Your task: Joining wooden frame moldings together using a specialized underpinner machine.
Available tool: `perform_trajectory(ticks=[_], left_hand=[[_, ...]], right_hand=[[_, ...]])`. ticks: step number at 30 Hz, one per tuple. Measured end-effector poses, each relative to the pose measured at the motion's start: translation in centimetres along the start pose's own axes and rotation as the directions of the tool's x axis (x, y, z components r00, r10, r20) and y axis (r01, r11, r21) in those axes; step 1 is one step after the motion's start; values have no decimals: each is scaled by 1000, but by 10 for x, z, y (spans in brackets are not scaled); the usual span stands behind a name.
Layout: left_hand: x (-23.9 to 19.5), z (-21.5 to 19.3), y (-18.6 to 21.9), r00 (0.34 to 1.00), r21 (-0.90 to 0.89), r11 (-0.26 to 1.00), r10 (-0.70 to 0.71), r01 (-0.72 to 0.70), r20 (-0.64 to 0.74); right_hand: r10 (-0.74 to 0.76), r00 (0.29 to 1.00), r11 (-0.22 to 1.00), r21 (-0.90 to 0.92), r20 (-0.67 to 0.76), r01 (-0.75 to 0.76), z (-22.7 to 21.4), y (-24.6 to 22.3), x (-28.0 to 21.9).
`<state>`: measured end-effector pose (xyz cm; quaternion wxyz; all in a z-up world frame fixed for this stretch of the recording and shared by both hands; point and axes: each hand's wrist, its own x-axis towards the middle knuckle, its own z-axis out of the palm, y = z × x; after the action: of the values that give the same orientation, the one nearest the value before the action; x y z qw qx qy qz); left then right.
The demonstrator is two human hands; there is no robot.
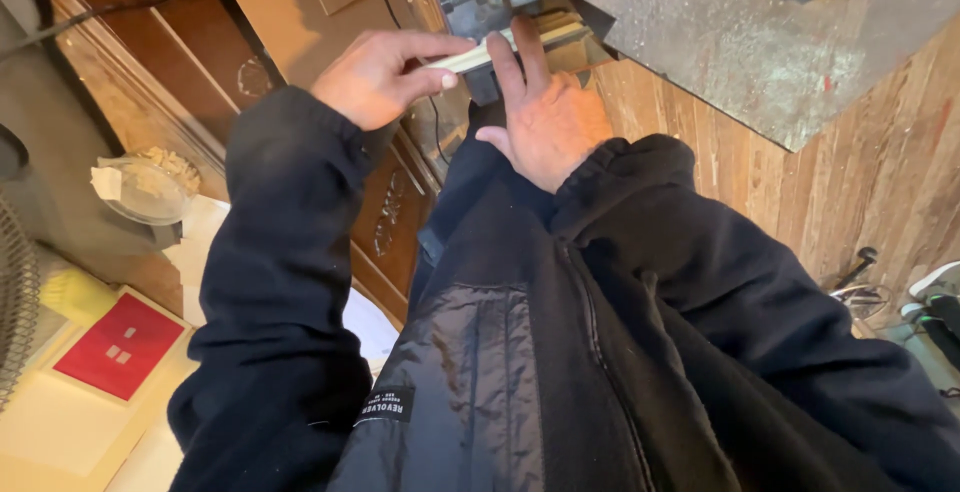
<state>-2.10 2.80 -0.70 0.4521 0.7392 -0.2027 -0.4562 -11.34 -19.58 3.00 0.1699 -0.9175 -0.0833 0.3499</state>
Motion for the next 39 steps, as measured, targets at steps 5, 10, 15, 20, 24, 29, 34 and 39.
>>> perform_trajectory(ticks=[5,10,15,20,24,29,34,39], left_hand=[[9,4,-1,991,-85,989,-119,124,54],[8,4,-6,998,-120,992,-41,46,49],[8,5,-10,998,-132,990,-32,39,54],[10,7,-14,998,-127,991,-23,29,54],[8,8,-20,997,-166,985,-38,48,62],[3,3,-8,987,-179,972,-141,154,82],[-3,4,-28,993,-297,950,-73,98,93],[9,1,-9,986,-204,971,-103,128,127]], right_hand=[[-19,995,1000,-20,-96,17,6,2,-2],[-14,996,1000,-23,-90,12,3,-1,-1],[-1,998,999,-33,-57,-1,-1,-2,-1],[7,1000,998,-63,-22,-8,-2,-3,-1],[-9,999,998,-63,-36,7,-1,-3,0],[4,999,1000,-15,-50,-5,0,-1,-1],[10,998,999,-51,-55,-13,0,-2,-1],[17,999,998,-54,-50,-20,1,-2,-2]])
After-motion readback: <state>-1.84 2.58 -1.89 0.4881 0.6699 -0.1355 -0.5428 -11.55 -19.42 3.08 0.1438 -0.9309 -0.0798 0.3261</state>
